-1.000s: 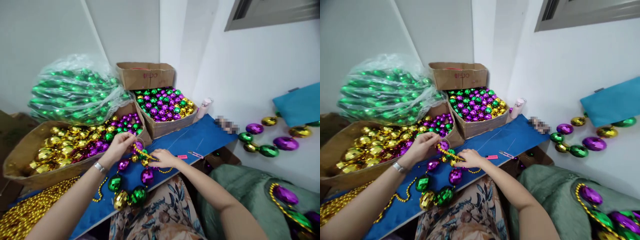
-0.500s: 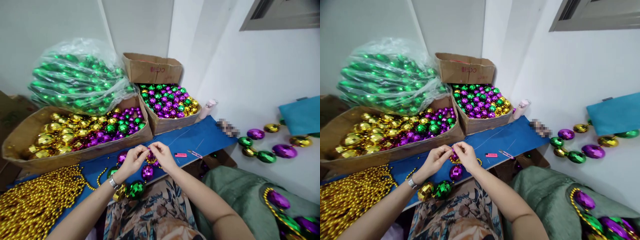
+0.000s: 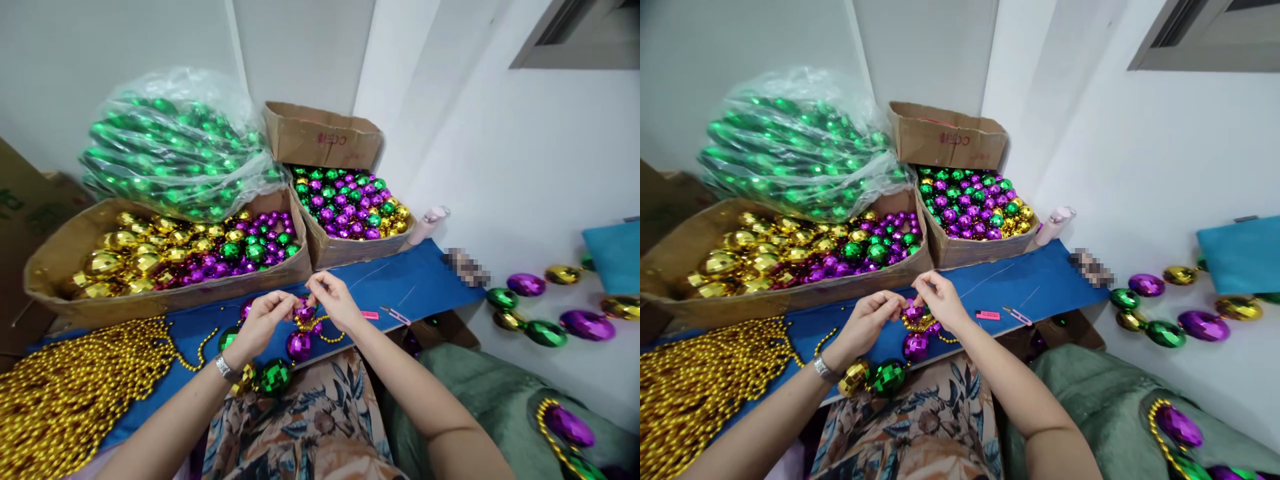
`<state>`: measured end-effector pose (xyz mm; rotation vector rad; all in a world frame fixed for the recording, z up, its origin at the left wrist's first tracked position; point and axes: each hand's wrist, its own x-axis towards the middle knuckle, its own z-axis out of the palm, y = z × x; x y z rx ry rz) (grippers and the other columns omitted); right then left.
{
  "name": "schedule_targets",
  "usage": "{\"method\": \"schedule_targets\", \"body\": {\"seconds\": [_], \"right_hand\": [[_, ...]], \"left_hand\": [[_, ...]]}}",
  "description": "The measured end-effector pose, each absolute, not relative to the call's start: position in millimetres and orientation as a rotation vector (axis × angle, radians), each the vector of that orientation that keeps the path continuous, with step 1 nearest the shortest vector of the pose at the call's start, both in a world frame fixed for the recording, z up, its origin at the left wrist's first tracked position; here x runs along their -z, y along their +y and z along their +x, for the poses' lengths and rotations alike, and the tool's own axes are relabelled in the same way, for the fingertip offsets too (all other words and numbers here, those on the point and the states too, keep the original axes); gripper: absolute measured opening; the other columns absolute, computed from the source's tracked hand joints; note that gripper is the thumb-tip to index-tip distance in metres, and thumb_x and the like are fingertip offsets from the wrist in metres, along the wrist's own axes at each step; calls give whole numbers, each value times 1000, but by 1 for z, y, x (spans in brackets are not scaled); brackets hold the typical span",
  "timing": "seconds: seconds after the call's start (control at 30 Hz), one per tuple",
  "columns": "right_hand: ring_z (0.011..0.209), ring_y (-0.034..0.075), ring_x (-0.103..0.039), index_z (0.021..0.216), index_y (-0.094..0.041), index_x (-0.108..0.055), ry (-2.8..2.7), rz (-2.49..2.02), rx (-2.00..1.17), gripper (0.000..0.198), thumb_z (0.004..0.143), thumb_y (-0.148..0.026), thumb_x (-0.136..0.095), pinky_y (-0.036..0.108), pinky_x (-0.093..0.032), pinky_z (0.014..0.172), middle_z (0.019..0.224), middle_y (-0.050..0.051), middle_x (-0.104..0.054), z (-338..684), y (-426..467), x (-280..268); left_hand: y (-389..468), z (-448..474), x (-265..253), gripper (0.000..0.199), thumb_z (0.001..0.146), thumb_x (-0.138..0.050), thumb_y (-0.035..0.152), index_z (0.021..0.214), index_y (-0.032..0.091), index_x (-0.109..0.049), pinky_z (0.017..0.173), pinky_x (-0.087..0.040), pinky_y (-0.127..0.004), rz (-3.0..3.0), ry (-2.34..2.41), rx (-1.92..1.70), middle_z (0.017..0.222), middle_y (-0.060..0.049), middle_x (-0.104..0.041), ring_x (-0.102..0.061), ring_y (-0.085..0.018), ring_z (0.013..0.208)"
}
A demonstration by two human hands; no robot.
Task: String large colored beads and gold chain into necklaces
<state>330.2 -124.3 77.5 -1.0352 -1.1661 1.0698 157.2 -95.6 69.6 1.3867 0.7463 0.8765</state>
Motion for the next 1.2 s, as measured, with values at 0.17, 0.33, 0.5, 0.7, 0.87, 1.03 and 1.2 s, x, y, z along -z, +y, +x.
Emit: {"method": "schedule_targets", "body": {"seconds": [0.17,0.33,0.5,0.7,0.87,1.03,1.2], "right_hand": [[51,4,-57,84,-17,-58,-1396,-1074,-1100,28,88,-45,-57,21,-47,54,116,7,-62,336,-124,-84],[50,3,-56,82,-17,-54,-1489,-987,-1258,30,92,-45,-53,22,-49,57,121,9,-61,340,-119,-89],[51,8,-56,88,-18,-53,-1556,-946,-1366,29,93,-46,-51,19,-44,54,59,-4,-60,342,-112,-83],[53,9,-59,86,-17,-52,-1533,-982,-1381,32,90,-49,-54,18,-45,52,58,-5,-58,340,-111,-88],[53,9,-62,96,-19,-52,-1466,-1098,-1292,28,85,-43,-62,18,-48,49,66,-5,-58,340,-110,-90],[54,11,-64,91,-19,-53,-1619,-1299,-1030,18,88,-36,-60,18,-46,50,64,-5,-60,342,-114,-97],[57,8,-61,85,-18,-60,-1973,-1310,-704,20,96,-29,-48,19,-42,59,71,-2,-63,348,-120,-108]], "left_hand": [[-94,151,-67,18,80,-70,28,94,17,-71,60,-44,-22,1366,700,-902,78,-3,-67,-54,-11,63],[-92,149,-62,15,82,-68,22,96,19,-71,62,-46,-24,1383,589,-967,84,-3,-67,-56,-11,63],[-92,152,-59,9,82,-66,16,86,21,-72,63,-45,-24,1334,480,-1058,97,-3,-65,-56,-8,62],[-93,152,-59,8,82,-65,15,82,20,-71,62,-46,-25,1358,462,-1064,96,-4,-64,-56,-9,62],[-95,149,-61,10,84,-63,18,78,19,-70,61,-46,-24,1433,519,-1086,95,-4,-60,-55,-8,61],[-98,151,-62,14,88,-58,20,80,20,-70,62,-48,-24,1535,587,-1105,96,-3,-58,-56,-8,62],[-99,153,-68,16,87,-58,23,79,19,-70,60,-48,-24,1588,697,-1135,92,-3,-57,-56,-9,61]]}}
